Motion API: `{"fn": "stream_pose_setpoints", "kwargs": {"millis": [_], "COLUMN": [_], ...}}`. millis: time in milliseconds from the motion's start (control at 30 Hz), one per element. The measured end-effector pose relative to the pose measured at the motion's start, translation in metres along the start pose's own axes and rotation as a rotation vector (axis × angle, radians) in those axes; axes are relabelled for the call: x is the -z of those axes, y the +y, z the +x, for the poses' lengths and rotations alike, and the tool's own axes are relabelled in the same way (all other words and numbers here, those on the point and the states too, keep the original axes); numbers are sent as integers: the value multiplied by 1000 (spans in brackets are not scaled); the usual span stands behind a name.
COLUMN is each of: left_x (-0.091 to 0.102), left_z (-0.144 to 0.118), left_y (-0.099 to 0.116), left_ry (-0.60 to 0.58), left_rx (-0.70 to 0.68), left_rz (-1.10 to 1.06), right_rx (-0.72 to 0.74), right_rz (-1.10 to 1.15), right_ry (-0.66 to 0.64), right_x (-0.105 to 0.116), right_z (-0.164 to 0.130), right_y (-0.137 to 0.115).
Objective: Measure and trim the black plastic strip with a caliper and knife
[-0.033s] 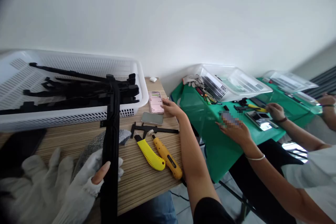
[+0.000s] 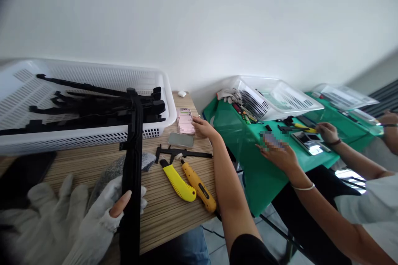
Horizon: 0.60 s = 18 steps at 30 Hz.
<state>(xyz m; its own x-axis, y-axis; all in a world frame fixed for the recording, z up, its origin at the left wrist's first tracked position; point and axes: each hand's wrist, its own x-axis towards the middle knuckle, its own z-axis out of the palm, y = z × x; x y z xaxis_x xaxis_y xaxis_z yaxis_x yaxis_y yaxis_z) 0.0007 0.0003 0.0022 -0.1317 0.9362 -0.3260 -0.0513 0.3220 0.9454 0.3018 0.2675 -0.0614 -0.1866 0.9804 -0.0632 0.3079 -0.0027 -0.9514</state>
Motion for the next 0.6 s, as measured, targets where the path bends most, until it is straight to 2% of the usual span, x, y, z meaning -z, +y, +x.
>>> {"fn": "stream_pose_setpoints", "kwargs": {"millis": [133, 233, 333, 400, 433, 500, 567, 600], "left_x": [-4, -5, -6, -5, -5, -5, -4, -4], "left_z": [-2, -2, -1, -2, -2, -4, -4, -4], "left_y": [8, 11, 12, 13, 13, 13, 11, 9], "left_ry": [3, -10, -7, -9, -7, -1, 5, 7], "left_rx": [10, 27, 15, 22, 25, 30, 37, 42], "left_rz": [76, 86, 92, 87, 82, 79, 82, 85], "right_rx": [-71, -73, -40, 1, 25, 51, 22, -7], "right_rz": [29, 1, -120, -241, -297, -393, -464, -496], "right_ry": [78, 125, 271, 294, 247, 52, -151, -213], "right_x": [-7, -8, 0, 9, 13, 18, 18, 16], "right_z": [1, 2, -2, -13, -20, -38, -57, -64], "right_y": [-1, -7, -19, -29, -34, -44, -50, -52]}}
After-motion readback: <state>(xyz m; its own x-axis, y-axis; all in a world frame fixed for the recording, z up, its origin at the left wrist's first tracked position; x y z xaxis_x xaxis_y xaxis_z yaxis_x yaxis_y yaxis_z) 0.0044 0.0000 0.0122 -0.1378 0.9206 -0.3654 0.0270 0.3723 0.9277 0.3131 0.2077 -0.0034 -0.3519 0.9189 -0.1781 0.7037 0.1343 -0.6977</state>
